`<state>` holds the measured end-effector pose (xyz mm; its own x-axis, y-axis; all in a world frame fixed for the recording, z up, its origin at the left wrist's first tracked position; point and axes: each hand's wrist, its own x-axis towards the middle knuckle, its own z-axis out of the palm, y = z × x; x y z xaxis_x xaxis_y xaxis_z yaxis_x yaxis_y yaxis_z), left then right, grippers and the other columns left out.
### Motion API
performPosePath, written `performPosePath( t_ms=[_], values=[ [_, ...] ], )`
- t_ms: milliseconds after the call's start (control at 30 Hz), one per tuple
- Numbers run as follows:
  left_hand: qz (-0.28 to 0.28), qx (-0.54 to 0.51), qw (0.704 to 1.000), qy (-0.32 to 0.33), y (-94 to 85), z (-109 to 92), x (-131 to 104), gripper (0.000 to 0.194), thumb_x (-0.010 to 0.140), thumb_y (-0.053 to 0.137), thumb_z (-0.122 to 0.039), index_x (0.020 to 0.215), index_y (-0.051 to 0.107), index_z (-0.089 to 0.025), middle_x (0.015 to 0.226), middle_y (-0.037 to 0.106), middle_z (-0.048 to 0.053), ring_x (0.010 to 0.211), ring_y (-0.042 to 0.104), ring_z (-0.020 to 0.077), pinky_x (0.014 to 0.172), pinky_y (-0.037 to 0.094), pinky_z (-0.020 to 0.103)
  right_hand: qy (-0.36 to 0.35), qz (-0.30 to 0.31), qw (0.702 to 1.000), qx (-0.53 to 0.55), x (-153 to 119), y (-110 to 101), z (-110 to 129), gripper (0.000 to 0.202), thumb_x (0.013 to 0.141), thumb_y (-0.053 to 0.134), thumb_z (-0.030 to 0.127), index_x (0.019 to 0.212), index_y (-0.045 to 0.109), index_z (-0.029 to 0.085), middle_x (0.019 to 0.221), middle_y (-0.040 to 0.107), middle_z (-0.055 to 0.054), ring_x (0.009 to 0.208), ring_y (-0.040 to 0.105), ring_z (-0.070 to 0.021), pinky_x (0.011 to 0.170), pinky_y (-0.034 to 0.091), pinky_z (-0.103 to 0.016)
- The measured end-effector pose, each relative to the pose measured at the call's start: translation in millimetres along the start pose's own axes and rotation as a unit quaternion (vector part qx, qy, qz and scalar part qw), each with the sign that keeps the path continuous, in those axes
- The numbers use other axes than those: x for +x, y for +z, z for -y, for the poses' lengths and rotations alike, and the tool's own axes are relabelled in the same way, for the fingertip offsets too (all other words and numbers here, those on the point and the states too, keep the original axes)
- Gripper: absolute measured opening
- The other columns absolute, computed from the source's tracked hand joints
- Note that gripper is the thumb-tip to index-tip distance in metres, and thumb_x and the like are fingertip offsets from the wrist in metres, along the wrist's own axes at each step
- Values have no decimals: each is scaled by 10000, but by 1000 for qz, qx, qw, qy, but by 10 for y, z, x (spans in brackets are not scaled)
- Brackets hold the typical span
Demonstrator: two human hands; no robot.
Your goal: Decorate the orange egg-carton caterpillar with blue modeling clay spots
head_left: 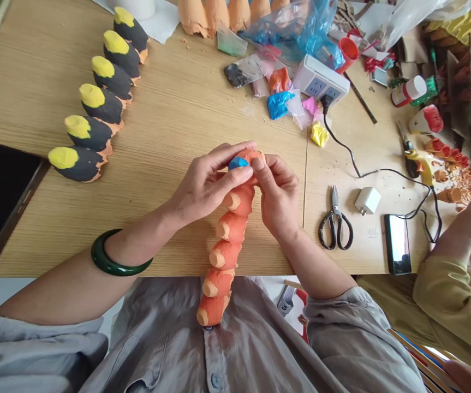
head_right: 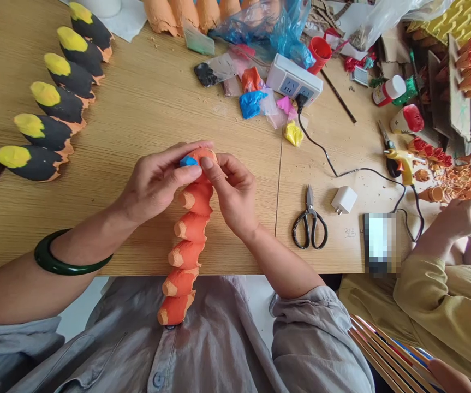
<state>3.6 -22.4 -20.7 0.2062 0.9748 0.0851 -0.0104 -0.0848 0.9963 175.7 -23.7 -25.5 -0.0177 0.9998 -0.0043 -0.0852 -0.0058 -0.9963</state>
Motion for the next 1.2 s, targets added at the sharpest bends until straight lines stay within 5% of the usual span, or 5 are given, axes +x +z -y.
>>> performPosePath(
  t_ms=[433,833,1000,1100,1200],
  values=[
    [-12,-49,999,11,52,44,9,417,1103,702,-543,1362,879,-268,1515,827,72,1523,720,344,1324,569,480,20,-13,999,34,-9,27,27,362,923,957,596,836,767,301,839,758,-27,857,737,-250,770,672,-407],
    [-14,-154,983,-99,-42,26,48,677,1058,671,-811,1430,832,-270,1276,880,65,1227,824,322,1028,707,420,42,20,996,74,20,14,65,323,992,864,538,840,741,281,838,701,11,776,636,-180,803,603,-353],
    [18,-152,981,-118,-130,50,129,638,1054,676,-806,1221,888,-228,1142,886,74,1186,833,311,1010,695,411,79,47,991,101,46,-7,54,360,1023,850,555,855,702,272,831,674,15,774,632,-180,755,599,-336],
    [14,-143,985,-91,-142,99,146,468,1003,820,-697,1165,925,-270,1197,885,72,1205,827,289,1005,697,412,109,83,981,138,73,-16,34,407,997,880,564,819,670,264,793,645,30,733,600,-159,726,579,-311],
    [-30,-72,996,49,-201,167,178,331,1032,842,-606,1221,938,-351,1336,857,61,1350,772,283,1140,665,460,143,99,975,137,99,-15,8,450,1000,866,619,821,660,261,808,649,29,777,647,-166,770,600,-318]
  ],
)
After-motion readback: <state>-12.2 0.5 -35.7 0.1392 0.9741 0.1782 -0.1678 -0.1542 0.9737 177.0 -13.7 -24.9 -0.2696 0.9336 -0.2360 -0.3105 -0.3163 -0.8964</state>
